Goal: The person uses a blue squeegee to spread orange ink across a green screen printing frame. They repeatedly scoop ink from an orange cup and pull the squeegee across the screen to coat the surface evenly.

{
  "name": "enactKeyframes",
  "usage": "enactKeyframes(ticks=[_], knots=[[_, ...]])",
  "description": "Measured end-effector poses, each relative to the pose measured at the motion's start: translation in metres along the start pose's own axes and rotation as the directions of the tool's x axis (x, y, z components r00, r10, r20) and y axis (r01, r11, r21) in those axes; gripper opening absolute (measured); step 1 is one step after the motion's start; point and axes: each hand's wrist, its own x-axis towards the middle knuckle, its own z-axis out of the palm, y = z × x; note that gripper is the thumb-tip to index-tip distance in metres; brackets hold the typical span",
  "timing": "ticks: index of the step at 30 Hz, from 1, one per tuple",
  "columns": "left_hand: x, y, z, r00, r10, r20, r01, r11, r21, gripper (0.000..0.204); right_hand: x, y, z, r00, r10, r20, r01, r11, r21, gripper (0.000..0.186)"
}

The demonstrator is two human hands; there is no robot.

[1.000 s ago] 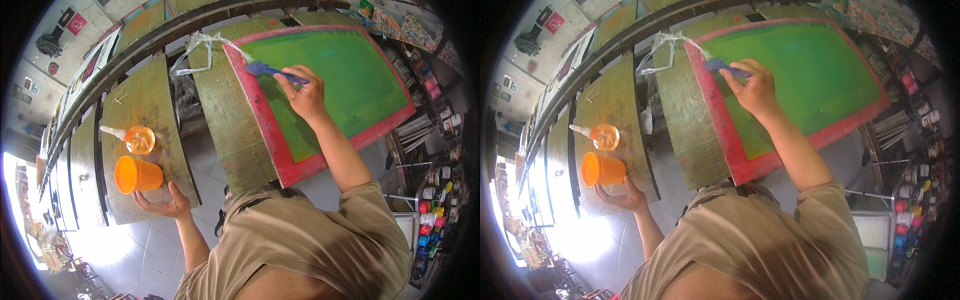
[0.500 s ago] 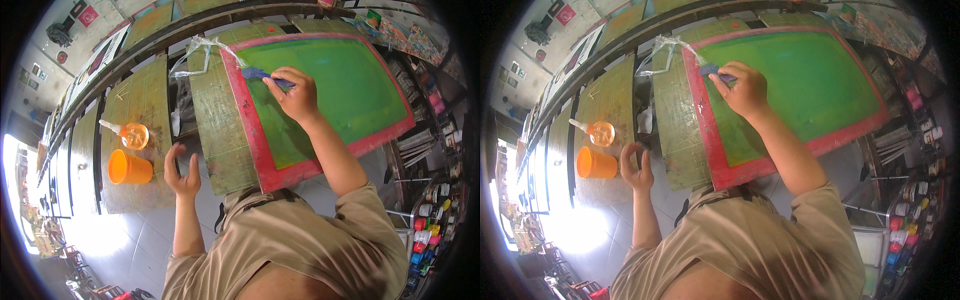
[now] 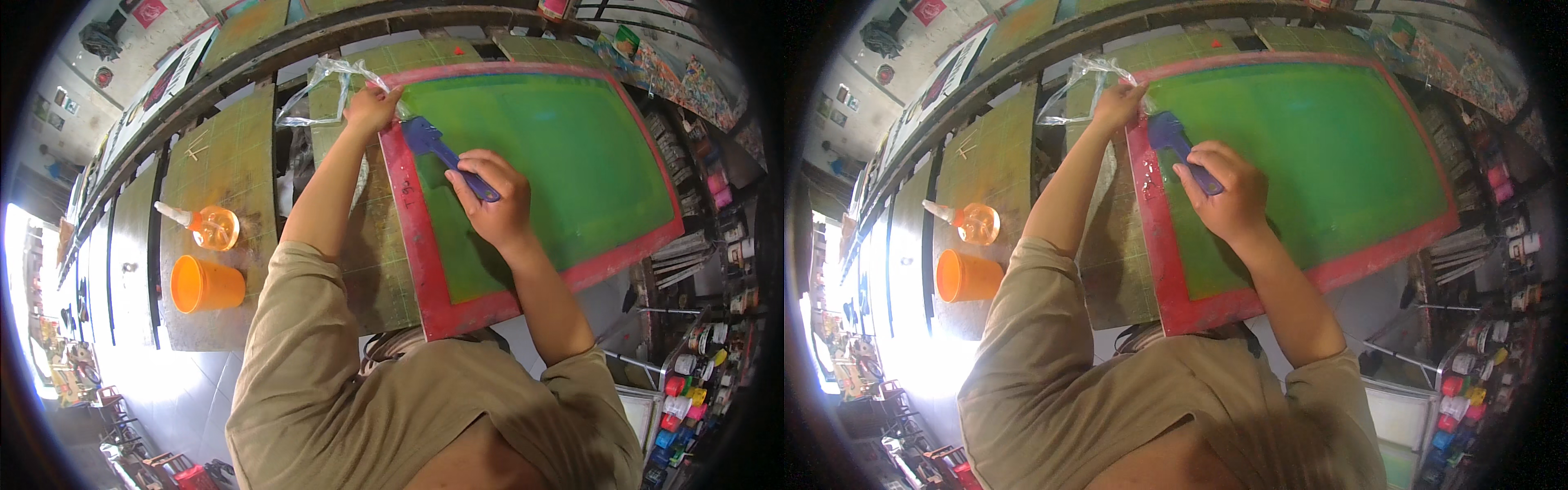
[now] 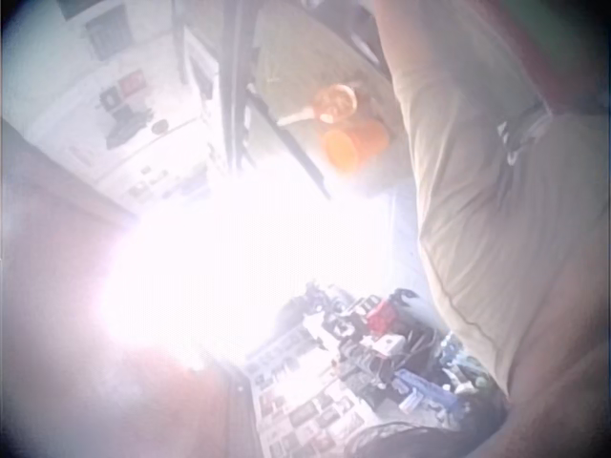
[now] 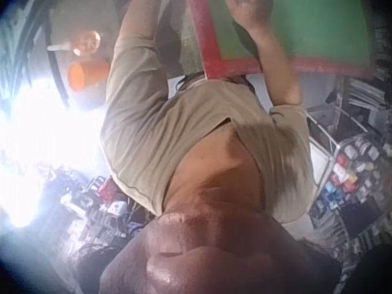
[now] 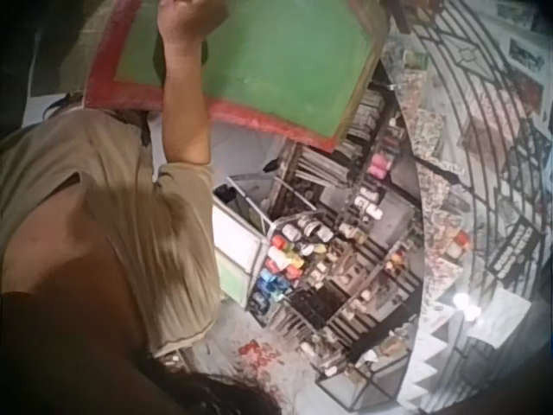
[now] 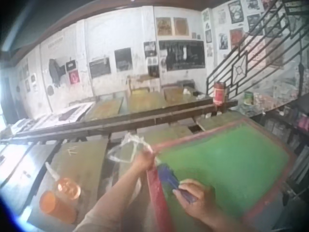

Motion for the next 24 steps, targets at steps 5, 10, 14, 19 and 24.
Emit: enactKeyframes(ticks=[5,10,14,19,24], knots=[[-0.003,0.012,0.016,0.995,0.097,-0.012,-0.097,0.995,-0.002,0.058,-0.002,-0.002,-0.002,0.999,0.034,-0.015,-0.033,0.999,0.019,0.018],[0.015,-0.004,0.021,0.974,-0.085,-0.210,0.034,0.971,-0.235,0.048,0.000,-0.005,-0.001,0.999,0.033,0.013,-0.034,0.998,0.053,0.018],[0.031,-0.004,0.001,0.908,-0.223,0.354,0.409,0.645,-0.645,0.033,0.000,-0.004,0.000,0.999,0.013,0.038,-0.016,0.998,0.068,0.018],[0.012,0.015,-0.011,0.959,-0.110,0.262,0.226,0.853,-0.471,0.027,-0.001,0.000,-0.002,0.998,0.014,0.056,-0.018,0.997,0.074,0.017],[0.028,-0.002,-0.007,0.958,0.265,0.114,-0.260,0.964,-0.056,0.026,-0.003,0.001,-0.001,0.998,0.029,0.059,-0.032,0.998,0.056,0.019]])
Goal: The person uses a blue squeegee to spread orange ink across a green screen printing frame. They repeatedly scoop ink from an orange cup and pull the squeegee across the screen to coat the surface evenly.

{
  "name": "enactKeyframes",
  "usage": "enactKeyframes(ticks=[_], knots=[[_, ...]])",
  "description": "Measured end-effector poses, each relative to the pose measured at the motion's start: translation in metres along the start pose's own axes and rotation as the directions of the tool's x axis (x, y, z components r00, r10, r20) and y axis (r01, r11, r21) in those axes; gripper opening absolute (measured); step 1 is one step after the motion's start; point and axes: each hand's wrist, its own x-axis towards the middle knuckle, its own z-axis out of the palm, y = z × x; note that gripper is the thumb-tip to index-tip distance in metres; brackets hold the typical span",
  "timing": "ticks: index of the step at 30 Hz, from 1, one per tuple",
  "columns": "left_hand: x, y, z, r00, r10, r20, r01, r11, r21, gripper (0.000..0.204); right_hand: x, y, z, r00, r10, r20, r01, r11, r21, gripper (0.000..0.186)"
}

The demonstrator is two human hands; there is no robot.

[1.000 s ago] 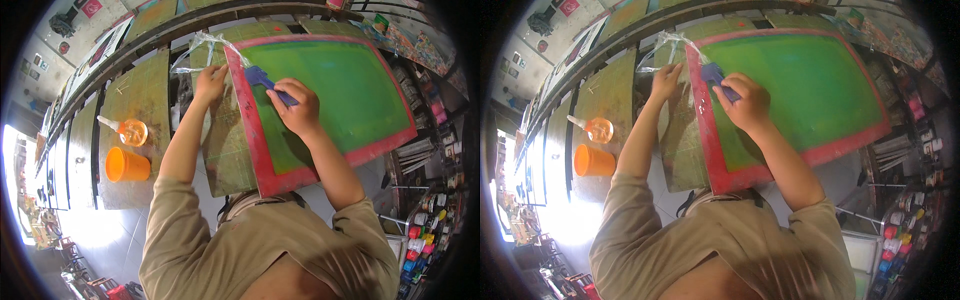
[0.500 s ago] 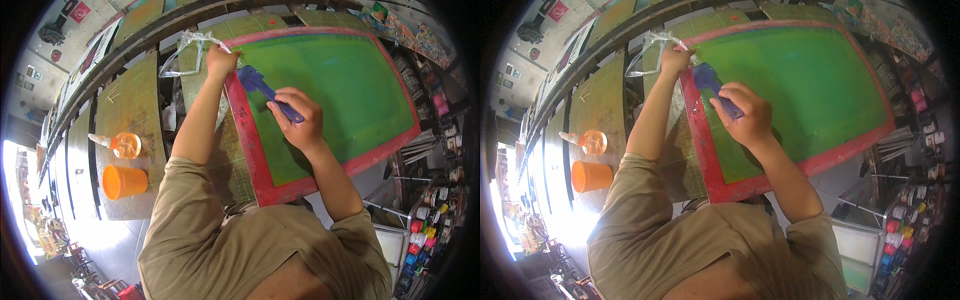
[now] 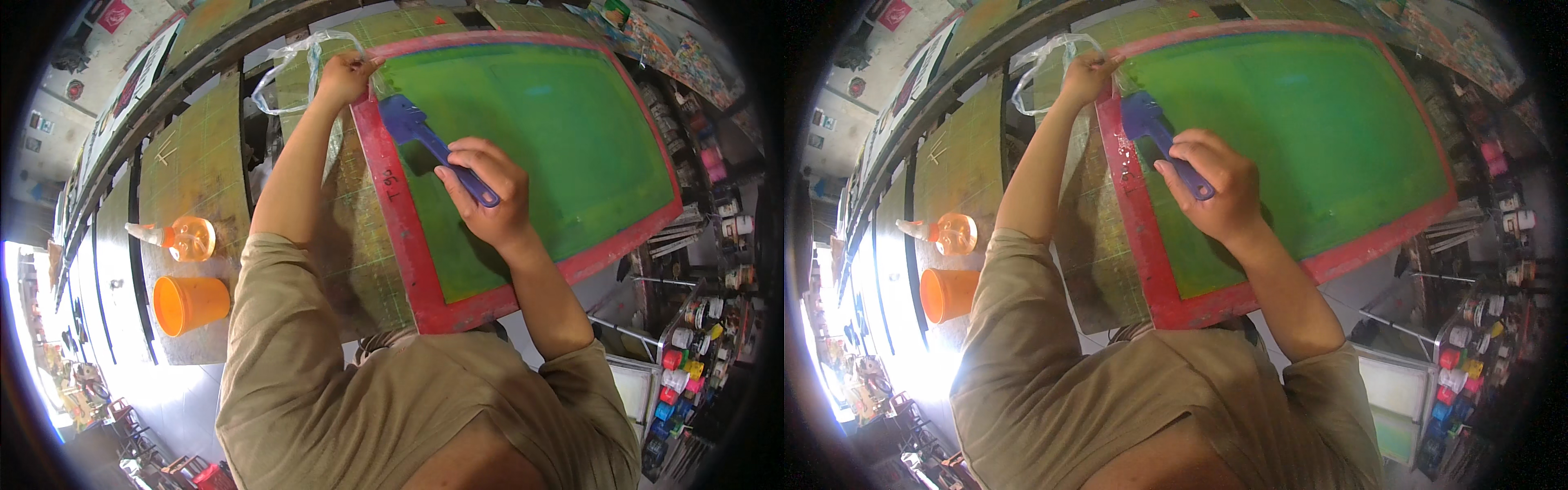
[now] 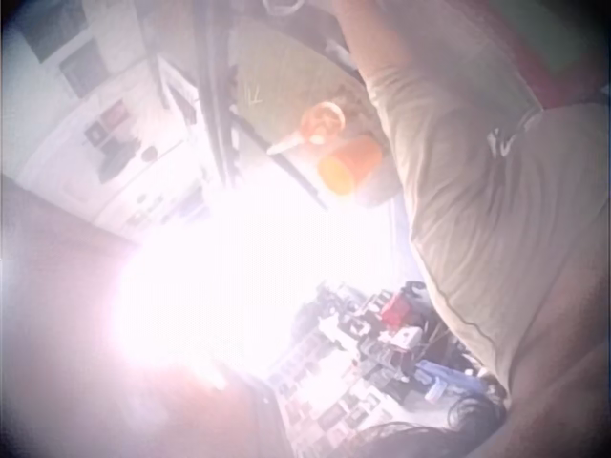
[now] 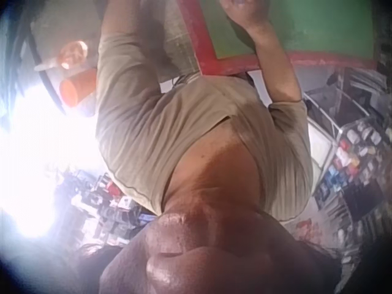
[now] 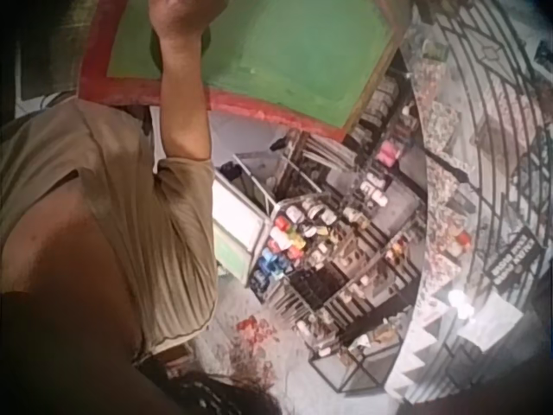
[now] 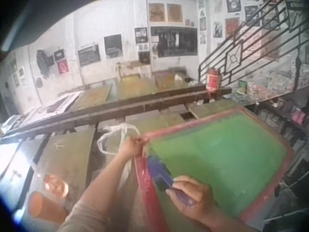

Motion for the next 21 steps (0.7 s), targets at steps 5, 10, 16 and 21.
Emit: enactKeyframes(ticks=[5,10,16,21], knots=[[0.021,-0.043,0.013,0.920,0.387,-0.059,-0.352,0.885,0.306,0.036,-0.002,0.000,0.000,1.000,0.012,0.018,-0.013,1.000,0.012,0.020],[0.035,-0.060,0.029,0.964,0.263,0.033,-0.264,0.943,0.201,0.041,-0.002,-0.001,-0.002,0.998,0.033,0.052,-0.034,0.999,0.021,0.020],[0.036,-0.044,0.018,0.951,0.272,0.148,-0.297,0.938,0.179,0.040,-0.001,0.000,-0.004,0.998,0.037,0.053,-0.038,0.999,0.021,0.018],[0.031,-0.037,0.017,0.944,0.318,0.090,-0.329,0.882,0.337,0.038,0.006,-0.007,-0.010,1.000,0.009,0.028,-0.011,0.999,0.040,0.018]])
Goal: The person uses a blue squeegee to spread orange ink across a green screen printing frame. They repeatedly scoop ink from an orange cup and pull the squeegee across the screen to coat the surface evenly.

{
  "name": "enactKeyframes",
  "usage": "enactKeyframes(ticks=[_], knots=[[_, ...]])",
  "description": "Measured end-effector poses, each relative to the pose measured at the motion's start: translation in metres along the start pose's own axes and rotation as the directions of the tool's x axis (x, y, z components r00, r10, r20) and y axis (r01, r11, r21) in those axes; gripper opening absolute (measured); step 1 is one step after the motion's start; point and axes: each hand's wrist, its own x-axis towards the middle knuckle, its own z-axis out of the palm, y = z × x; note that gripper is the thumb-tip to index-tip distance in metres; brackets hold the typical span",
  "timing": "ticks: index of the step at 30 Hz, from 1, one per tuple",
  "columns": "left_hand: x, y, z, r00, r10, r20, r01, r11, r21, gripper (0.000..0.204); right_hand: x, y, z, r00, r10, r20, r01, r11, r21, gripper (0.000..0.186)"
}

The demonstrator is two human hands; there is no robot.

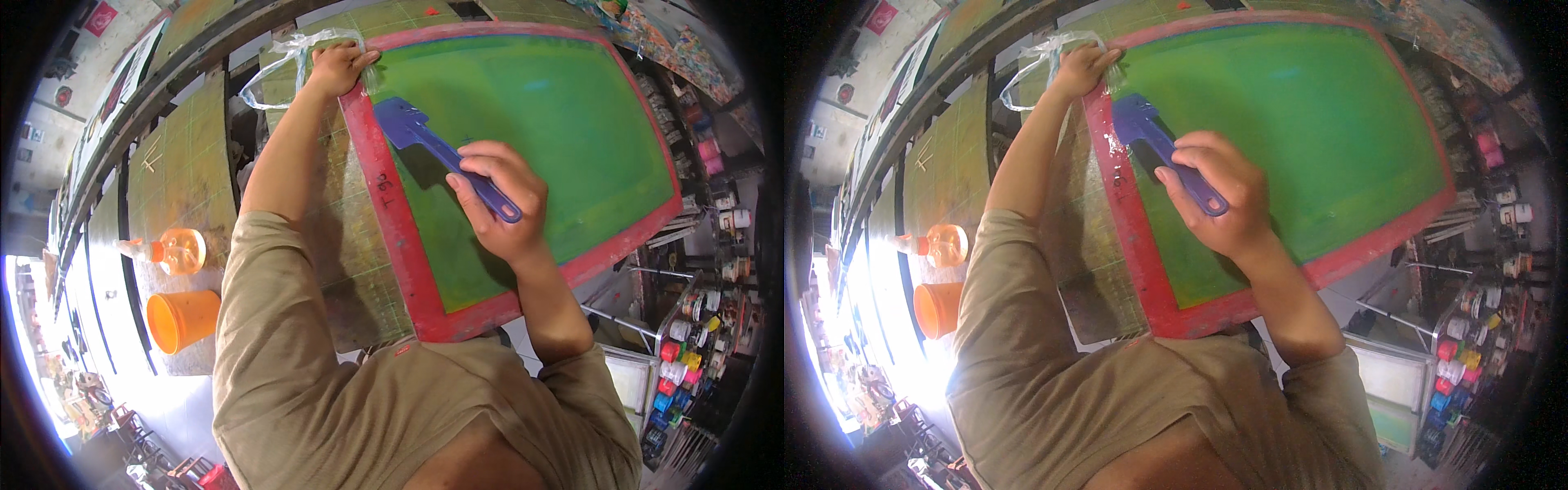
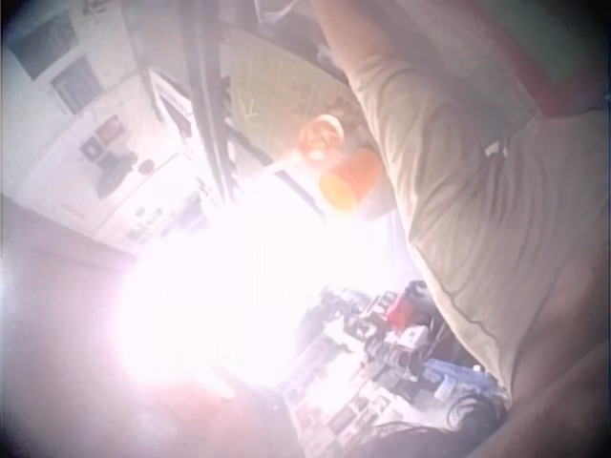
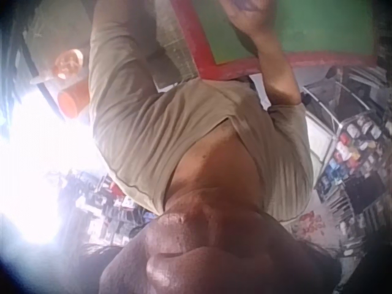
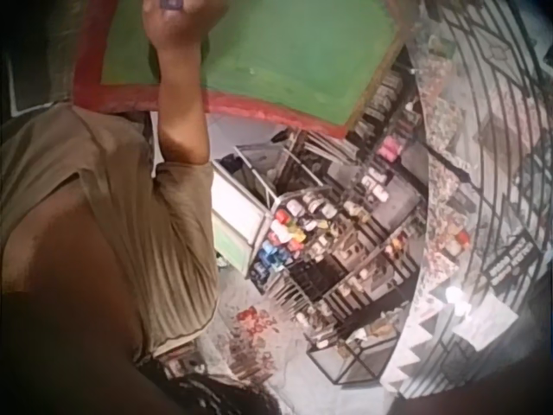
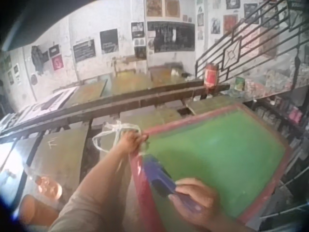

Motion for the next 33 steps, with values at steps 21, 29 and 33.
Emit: enactKeyframes(ticks=[21,29,33], knots=[[-0.003,0.005,0.006,0.987,-0.083,-0.140,0.068,0.991,-0.114,0.040,0.022,-0.007,0.008,0.999,0.002,0.036,0.001,0.998,-0.064,0.013],[0.001,0.003,0.005,0.984,-0.090,-0.153,0.070,0.989,-0.131,0.038,0.028,0.002,0.011,1.000,-0.024,0.020,0.025,0.997,-0.066,0.015],[0.007,-0.002,0.007,0.986,-0.134,-0.096,0.125,0.987,-0.101,0.035,0.029,-0.004,0.011,0.999,0.013,0.043,-0.011,0.999,-0.035,0.012]])
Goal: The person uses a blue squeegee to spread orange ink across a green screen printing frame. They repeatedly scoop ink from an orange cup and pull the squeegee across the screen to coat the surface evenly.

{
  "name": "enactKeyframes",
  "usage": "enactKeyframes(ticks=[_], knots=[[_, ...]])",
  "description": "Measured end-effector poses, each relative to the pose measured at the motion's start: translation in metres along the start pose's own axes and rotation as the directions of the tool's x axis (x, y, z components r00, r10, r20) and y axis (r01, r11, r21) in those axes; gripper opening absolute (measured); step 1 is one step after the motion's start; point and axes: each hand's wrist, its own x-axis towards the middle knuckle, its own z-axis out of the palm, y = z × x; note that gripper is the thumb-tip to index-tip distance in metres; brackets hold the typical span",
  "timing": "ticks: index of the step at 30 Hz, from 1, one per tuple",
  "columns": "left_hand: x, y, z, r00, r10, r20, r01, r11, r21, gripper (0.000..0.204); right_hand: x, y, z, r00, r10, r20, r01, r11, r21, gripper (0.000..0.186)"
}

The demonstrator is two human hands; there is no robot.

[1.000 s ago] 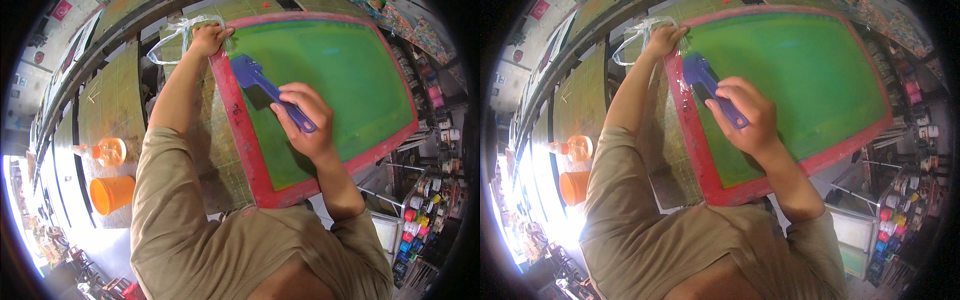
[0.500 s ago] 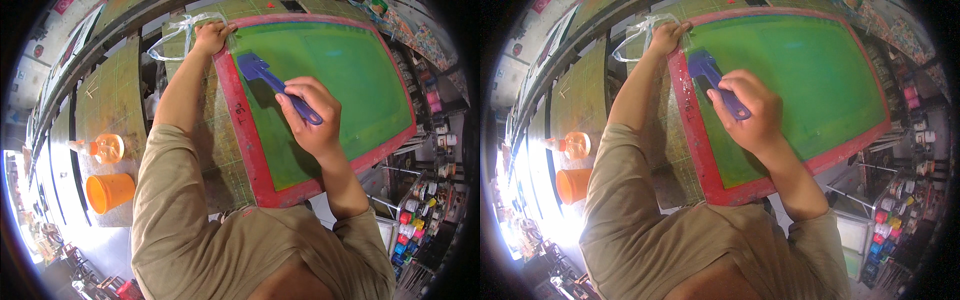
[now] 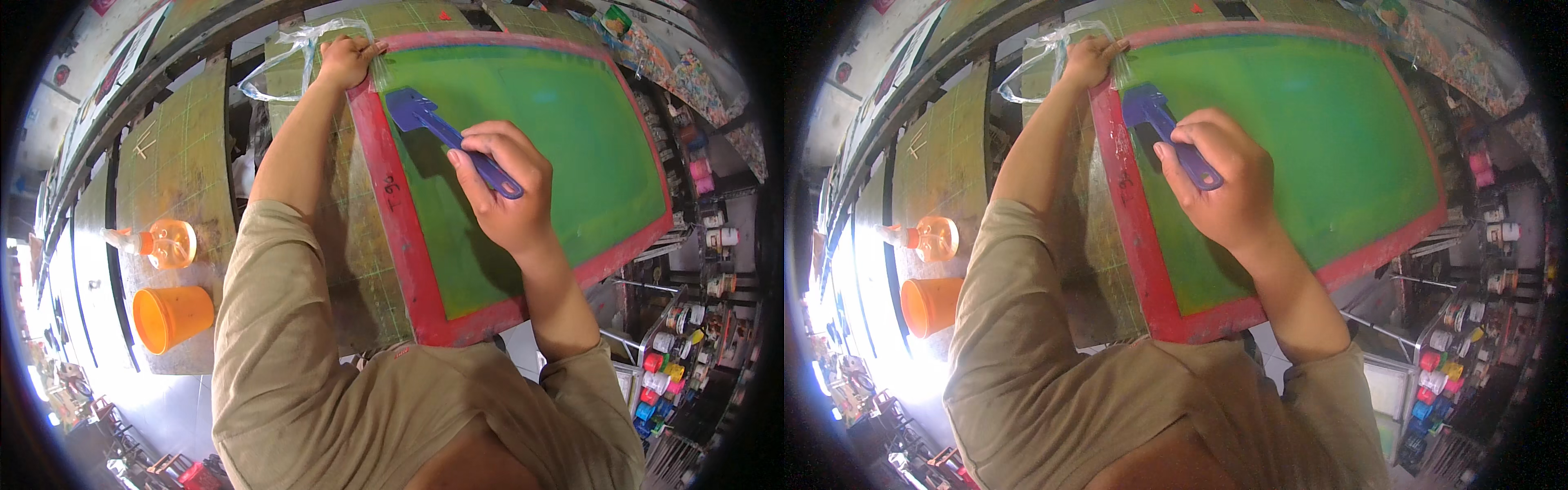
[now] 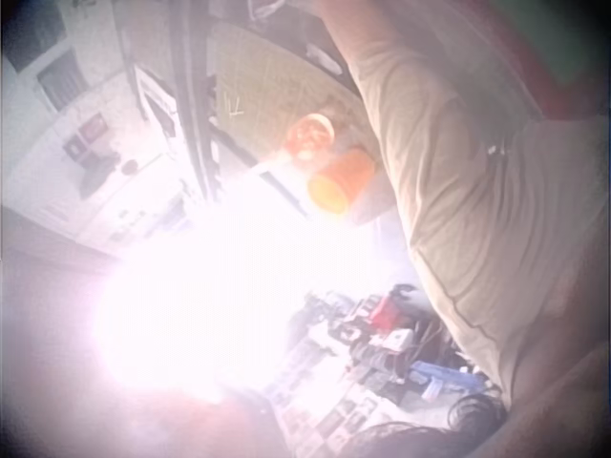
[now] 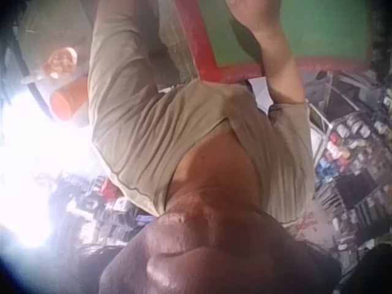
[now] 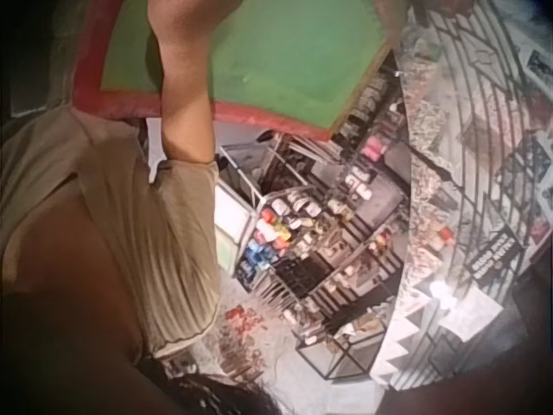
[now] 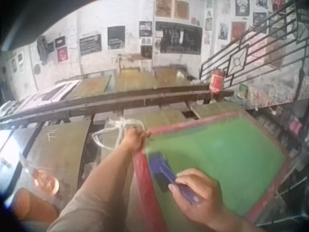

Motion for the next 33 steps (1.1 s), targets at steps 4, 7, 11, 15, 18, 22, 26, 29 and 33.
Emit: enactKeyframes(ticks=[4,7,11,15,18,22,26,29,33], knots=[[0.000,0.002,0.000,0.999,-0.039,-0.020,0.037,0.995,-0.089,0.036,-0.001,0.002,0.004,1.000,-0.021,-0.010,0.021,0.999,-0.026,0.016],[0.000,0.000,0.001,0.996,-0.014,-0.082,0.004,0.993,-0.117,0.036,0.000,0.002,0.006,0.999,-0.034,-0.018,0.033,0.999,-0.025,0.016],[0.002,0.003,-0.001,0.996,-0.026,-0.082,0.015,0.992,-0.126,0.037,0.001,0.003,0.008,0.999,-0.037,-0.005,0.037,0.998,-0.053,0.015],[0.004,0.001,0.001,0.992,-0.010,-0.129,-0.002,0.995,-0.097,0.036,0.001,0.001,0.011,0.999,-0.029,-0.015,0.029,0.999,-0.030,0.015],[0.009,-0.001,0.001,0.995,-0.036,-0.090,0.025,0.991,-0.131,0.035,0.001,0.001,0.012,1.000,-0.021,-0.004,0.021,0.999,-0.028,0.014],[0.009,0.003,-0.001,0.994,-0.064,-0.090,0.047,0.982,-0.183,0.035,0.002,0.000,0.012,1.000,-0.011,-0.005,0.010,1.000,-0.015,0.011],[0.012,-0.002,0.000,0.992,-0.104,-0.065,0.090,0.978,-0.189,0.036,0.000,0.001,0.014,1.000,0.003,-0.005,-0.003,1.000,-0.023,0.015],[0.015,0.000,-0.001,0.994,-0.094,-0.050,0.086,0.988,-0.132,0.037,0.001,0.006,0.016,0.998,-0.051,-0.039,0.049,0.997,-0.054,0.015],[0.016,-0.007,0.003,0.992,-0.105,-0.067,0.091,0.977,-0.191,0.038,0.003,-0.004,0.016,1.000,-0.008,0.023,0.009,0.999,-0.034,0.012]])
